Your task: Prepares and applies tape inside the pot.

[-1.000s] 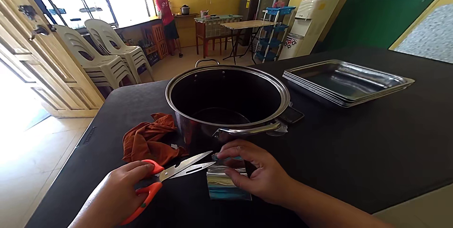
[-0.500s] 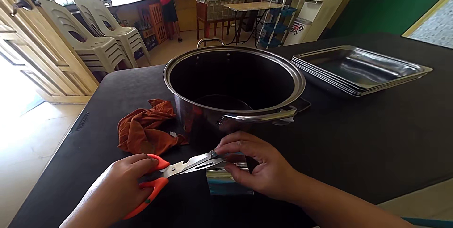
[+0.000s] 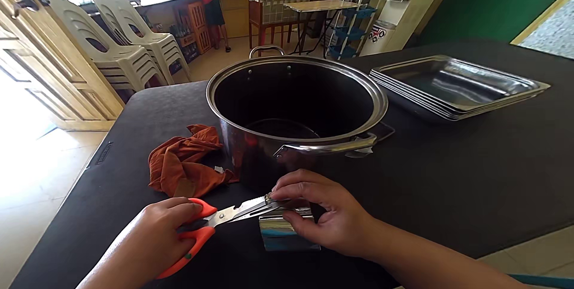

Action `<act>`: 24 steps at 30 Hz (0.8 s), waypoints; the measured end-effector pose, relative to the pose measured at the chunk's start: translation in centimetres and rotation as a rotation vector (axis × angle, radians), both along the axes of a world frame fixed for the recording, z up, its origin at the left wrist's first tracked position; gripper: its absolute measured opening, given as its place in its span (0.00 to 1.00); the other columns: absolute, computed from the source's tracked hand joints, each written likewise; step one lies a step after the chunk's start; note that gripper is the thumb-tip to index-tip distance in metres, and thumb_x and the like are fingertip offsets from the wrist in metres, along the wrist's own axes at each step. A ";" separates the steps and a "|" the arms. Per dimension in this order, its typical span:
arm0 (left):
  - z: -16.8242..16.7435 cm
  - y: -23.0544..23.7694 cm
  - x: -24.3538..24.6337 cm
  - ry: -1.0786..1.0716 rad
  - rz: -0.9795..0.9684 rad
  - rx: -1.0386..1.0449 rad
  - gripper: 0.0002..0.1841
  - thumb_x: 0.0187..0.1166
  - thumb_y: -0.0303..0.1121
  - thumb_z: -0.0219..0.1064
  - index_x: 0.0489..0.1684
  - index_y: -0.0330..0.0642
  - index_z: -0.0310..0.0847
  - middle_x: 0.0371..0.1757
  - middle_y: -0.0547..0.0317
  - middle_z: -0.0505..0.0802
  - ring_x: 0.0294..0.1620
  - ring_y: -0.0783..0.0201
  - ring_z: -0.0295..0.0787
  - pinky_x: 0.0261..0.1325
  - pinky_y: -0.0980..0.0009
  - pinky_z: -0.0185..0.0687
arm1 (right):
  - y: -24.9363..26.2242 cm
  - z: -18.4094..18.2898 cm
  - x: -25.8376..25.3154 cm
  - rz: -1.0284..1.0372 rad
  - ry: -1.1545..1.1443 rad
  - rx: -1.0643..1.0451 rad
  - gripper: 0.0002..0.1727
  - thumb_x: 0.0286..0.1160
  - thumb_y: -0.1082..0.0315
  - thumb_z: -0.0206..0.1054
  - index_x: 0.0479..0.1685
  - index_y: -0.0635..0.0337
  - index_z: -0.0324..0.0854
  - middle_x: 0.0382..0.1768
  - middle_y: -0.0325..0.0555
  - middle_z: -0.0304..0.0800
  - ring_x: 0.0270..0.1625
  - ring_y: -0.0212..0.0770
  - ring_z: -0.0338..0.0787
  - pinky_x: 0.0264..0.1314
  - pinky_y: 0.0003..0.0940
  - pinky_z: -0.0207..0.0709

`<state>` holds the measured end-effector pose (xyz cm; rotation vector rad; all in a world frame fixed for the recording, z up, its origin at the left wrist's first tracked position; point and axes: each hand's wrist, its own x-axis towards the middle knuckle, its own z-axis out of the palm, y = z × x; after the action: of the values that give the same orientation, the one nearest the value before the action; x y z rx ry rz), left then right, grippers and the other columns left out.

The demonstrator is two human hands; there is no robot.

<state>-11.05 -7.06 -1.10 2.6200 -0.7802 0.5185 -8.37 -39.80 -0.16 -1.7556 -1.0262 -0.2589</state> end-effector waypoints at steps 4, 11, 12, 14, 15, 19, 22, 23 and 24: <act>0.0 0.1 0.0 -0.001 -0.004 0.000 0.13 0.49 0.39 0.70 0.31 0.49 0.94 0.33 0.68 0.94 0.32 0.76 0.90 0.33 0.78 0.86 | 0.0 0.0 0.0 0.003 0.008 0.004 0.19 0.60 0.80 0.75 0.55 0.63 0.89 0.58 0.41 0.86 0.54 0.31 0.92 0.50 0.28 0.94; -0.2 0.1 0.1 -0.013 -0.002 0.012 0.13 0.49 0.40 0.70 0.30 0.49 0.94 0.32 0.68 0.94 0.32 0.74 0.91 0.34 0.76 0.87 | 0.0 -0.2 0.0 0.007 0.012 0.004 0.19 0.61 0.79 0.75 0.55 0.62 0.89 0.58 0.41 0.86 0.53 0.32 0.92 0.50 0.28 0.95; -0.2 0.1 0.1 -0.008 -0.004 0.017 0.13 0.49 0.39 0.70 0.30 0.49 0.94 0.32 0.67 0.94 0.33 0.74 0.92 0.34 0.75 0.88 | 0.0 -0.2 0.0 0.008 0.015 0.004 0.19 0.61 0.79 0.75 0.55 0.62 0.89 0.58 0.41 0.86 0.53 0.32 0.92 0.50 0.28 0.95; 0.0 0.0 0.0 0.004 -0.004 0.023 0.13 0.48 0.38 0.71 0.31 0.48 0.94 0.33 0.66 0.95 0.33 0.72 0.92 0.34 0.74 0.88 | 0.0 -0.2 0.0 0.008 0.026 0.004 0.19 0.62 0.79 0.75 0.55 0.62 0.89 0.59 0.41 0.86 0.54 0.32 0.92 0.50 0.29 0.95; 0.0 0.0 0.0 0.004 -0.007 0.023 0.13 0.48 0.38 0.71 0.31 0.48 0.94 0.33 0.66 0.95 0.32 0.73 0.92 0.34 0.74 0.88 | 0.0 -0.3 0.0 0.009 0.035 0.006 0.18 0.62 0.79 0.75 0.55 0.62 0.89 0.59 0.42 0.86 0.54 0.33 0.92 0.50 0.29 0.95; -0.2 -0.1 0.1 -0.021 -0.027 0.015 0.12 0.49 0.37 0.70 0.30 0.47 0.94 0.32 0.66 0.95 0.32 0.72 0.92 0.34 0.74 0.88 | 0.0 -0.5 0.1 0.017 0.059 0.010 0.18 0.64 0.79 0.75 0.56 0.62 0.89 0.59 0.42 0.86 0.54 0.34 0.93 0.50 0.30 0.95; -0.1 -0.2 0.1 -0.004 -0.014 0.028 0.12 0.50 0.37 0.71 0.31 0.48 0.95 0.34 0.66 0.96 0.33 0.71 0.93 0.35 0.72 0.90 | -0.1 -0.6 0.1 0.023 0.061 0.017 0.18 0.65 0.79 0.74 0.56 0.62 0.88 0.60 0.43 0.86 0.55 0.35 0.93 0.51 0.31 0.96; 0.0 -0.3 0.0 0.017 -0.003 0.028 0.13 0.50 0.37 0.71 0.32 0.48 0.95 0.35 0.66 0.96 0.34 0.71 0.94 0.36 0.71 0.90 | -0.1 -0.7 0.1 0.022 0.063 0.020 0.18 0.66 0.79 0.74 0.57 0.63 0.88 0.61 0.43 0.86 0.56 0.36 0.93 0.51 0.32 0.96; 0.1 -0.4 -0.1 0.038 0.006 0.027 0.13 0.50 0.37 0.72 0.32 0.48 0.95 0.35 0.65 0.96 0.35 0.70 0.94 0.37 0.70 0.90 | -0.1 -0.7 0.1 0.014 0.063 0.022 0.17 0.66 0.78 0.74 0.57 0.63 0.88 0.61 0.43 0.86 0.56 0.36 0.93 0.52 0.32 0.96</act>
<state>-11.19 -7.44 -1.01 2.6493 -0.7722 0.4611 -8.23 -39.89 -0.90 -1.7256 -0.9872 -0.2042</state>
